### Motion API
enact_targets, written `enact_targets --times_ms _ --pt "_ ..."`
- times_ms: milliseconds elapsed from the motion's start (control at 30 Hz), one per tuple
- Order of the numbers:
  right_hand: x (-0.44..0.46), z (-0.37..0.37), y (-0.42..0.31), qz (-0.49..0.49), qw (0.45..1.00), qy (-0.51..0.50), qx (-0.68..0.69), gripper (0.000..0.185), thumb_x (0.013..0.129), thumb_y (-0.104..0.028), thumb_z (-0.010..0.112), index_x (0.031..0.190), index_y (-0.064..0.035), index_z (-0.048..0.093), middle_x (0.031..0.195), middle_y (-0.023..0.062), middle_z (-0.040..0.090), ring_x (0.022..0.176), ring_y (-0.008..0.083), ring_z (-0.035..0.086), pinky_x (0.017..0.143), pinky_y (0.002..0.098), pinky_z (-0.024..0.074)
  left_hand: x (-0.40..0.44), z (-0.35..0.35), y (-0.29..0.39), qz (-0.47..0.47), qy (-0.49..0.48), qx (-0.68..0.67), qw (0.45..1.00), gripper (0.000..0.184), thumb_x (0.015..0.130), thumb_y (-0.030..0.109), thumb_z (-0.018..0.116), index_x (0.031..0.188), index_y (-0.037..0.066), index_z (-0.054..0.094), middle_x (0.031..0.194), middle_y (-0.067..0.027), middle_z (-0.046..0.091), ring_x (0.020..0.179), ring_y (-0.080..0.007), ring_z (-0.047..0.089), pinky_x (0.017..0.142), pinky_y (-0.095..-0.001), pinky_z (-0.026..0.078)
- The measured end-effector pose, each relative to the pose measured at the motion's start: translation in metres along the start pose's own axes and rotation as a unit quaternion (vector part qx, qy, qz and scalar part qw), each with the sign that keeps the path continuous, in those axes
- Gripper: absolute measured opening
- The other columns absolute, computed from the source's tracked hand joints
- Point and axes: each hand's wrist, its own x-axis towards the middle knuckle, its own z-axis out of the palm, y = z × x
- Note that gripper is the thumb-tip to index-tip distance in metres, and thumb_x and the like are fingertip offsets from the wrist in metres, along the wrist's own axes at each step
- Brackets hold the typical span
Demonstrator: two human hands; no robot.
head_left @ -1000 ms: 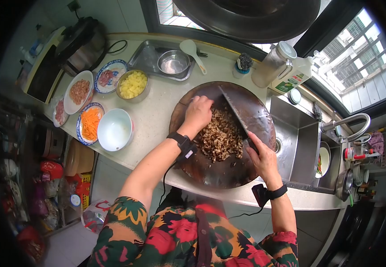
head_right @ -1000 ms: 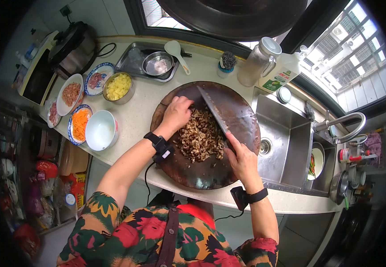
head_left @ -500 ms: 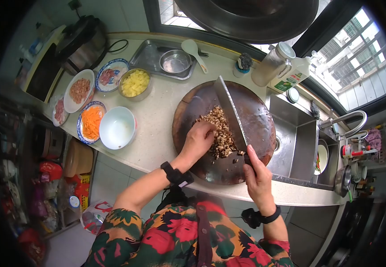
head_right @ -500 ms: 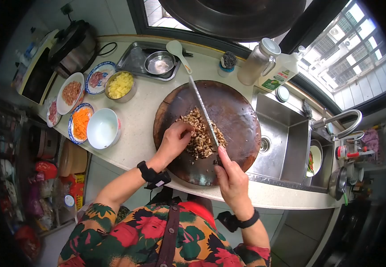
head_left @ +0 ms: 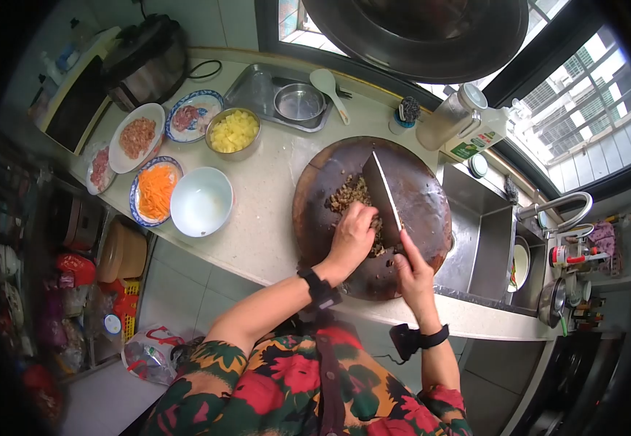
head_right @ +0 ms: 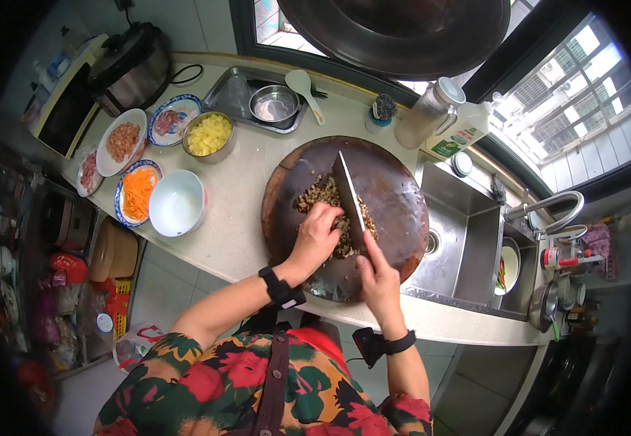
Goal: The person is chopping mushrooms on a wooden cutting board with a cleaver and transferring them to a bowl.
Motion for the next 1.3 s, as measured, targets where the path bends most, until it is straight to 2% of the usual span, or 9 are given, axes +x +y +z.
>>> enact_targets --times_ms 33,200,333,600,667,733,933,1067,1300 --pt "0.001 -0.003 0.003 -0.056 0.998 0.013 0.037 0.045 0.087 -0.008 0.057 0.13 -0.01 0.047 0.09 0.0134 0.065 0.074 0.0072 0.053 0.072 0.0228 0.0452 0.003 -0.001 0.002 0.012 -0.001 -0.004 1.0 0.029 0.07 -0.003 0.055 0.098 -0.001 0.056 0.095 -0.0162 0.053 0.091 -0.0334 0.055 0.081 -0.0388 0.045" --pt "-0.025 -0.006 -0.025 -0.09 0.995 0.039 -0.026 0.044 0.087 -0.004 0.053 0.13 -0.0032 0.045 0.123 0.0174 0.055 0.113 0.0282 0.055 0.089 0.0303 0.0435 0.002 -0.021 -0.01 0.055 0.058 0.037 0.996 0.023 0.07 -0.003 0.055 0.093 0.0 0.059 0.09 -0.0148 0.059 0.083 -0.0306 0.058 0.075 -0.0372 0.048" --pt "-0.01 0.012 -0.002 -0.077 0.993 0.038 -0.081 0.046 0.088 -0.009 0.055 0.132 -0.0173 0.046 0.1 0.0206 0.063 0.081 0.0262 0.065 0.073 0.0299 0.0479 -0.019 -0.023 -0.023 -0.031 0.007 -0.002 0.999 0.026 0.072 -0.001 0.059 0.097 0.001 0.058 0.096 -0.0124 0.055 0.076 -0.0249 0.057 0.067 -0.0328 0.049" --pt "-0.012 0.019 -0.009 -0.075 0.987 0.065 -0.125 0.043 0.086 -0.009 0.055 0.129 -0.0171 0.05 0.091 0.0202 0.064 0.072 0.0225 0.064 0.068 0.0345 0.0483 -0.035 -0.01 -0.016 -0.028 0.019 -0.005 0.999 0.038 0.07 -0.002 0.06 0.107 0.001 0.052 0.099 -0.0132 0.049 0.071 -0.0245 0.056 0.065 -0.0356 0.048" --pt "0.001 0.016 0.0 -0.134 0.987 0.078 -0.039 0.044 0.087 -0.008 0.055 0.13 -0.0159 0.049 0.076 0.0117 0.065 0.057 0.014 0.056 0.057 0.0301 0.0466 -0.027 -0.006 -0.01 -0.025 0.02 -0.018 0.999 0.037 0.071 -0.004 0.057 0.107 0.001 0.052 0.099 -0.0144 0.05 0.077 -0.0283 0.057 0.069 -0.0374 0.048" --pt "-0.008 -0.001 -0.011 0.024 0.987 0.024 0.156 0.041 0.09 -0.008 0.051 0.13 -0.0105 0.049 0.063 -0.0064 0.047 0.048 0.0014 0.038 0.042 0.018 0.0325 -0.014 -0.007 -0.004 0.041 0.016 -0.031 0.999 0.035 0.072 -0.005 0.055 0.107 0.0 0.052 0.1 -0.0158 0.052 0.083 -0.0322 0.057 0.072 -0.0377 0.048" --pt "-0.052 -0.022 0.025 0.042 0.959 0.112 0.257 0.046 0.095 -0.013 0.044 0.139 -0.0112 0.033 0.057 -0.0024 0.043 0.039 0.0041 0.036 0.034 0.0187 0.0301 -0.028 -0.036 -0.023 0.006 -0.016 -0.011 1.0 0.036 0.073 -0.003 0.056 0.108 0.002 0.053 0.099 -0.0132 0.053 0.071 -0.024 0.057 0.064 -0.0315 0.049" --pt "-0.094 -0.005 0.057 0.17 0.884 0.22 0.376 0.049 0.096 -0.026 0.043 0.142 -0.0235 0.026 0.06 0.0036 0.048 0.036 0.008 0.04 0.03 0.0198 0.0323 -0.054 -0.048 -0.027 -0.072 -0.115 -0.022 0.991 0.042 0.071 0.0 0.058 0.112 0.002 0.049 0.101 -0.0164 0.049 0.095 -0.0336 0.052 0.083 -0.0396 0.044" --pt "-0.09 0.071 0.024 0.206 0.808 0.243 0.496 0.049 0.095 -0.024 0.044 0.141 -0.0292 0.026 0.063 0.0016 0.048 0.04 0.0092 0.041 0.034 0.0198 0.0351 -0.059 -0.01 -0.009 0.066 -0.081 -0.018 0.994 0.043 0.073 -0.003 0.055 0.115 0.001 0.048 0.101 -0.0156 0.051 0.078 -0.0302 0.055 0.072 -0.0366 0.047"
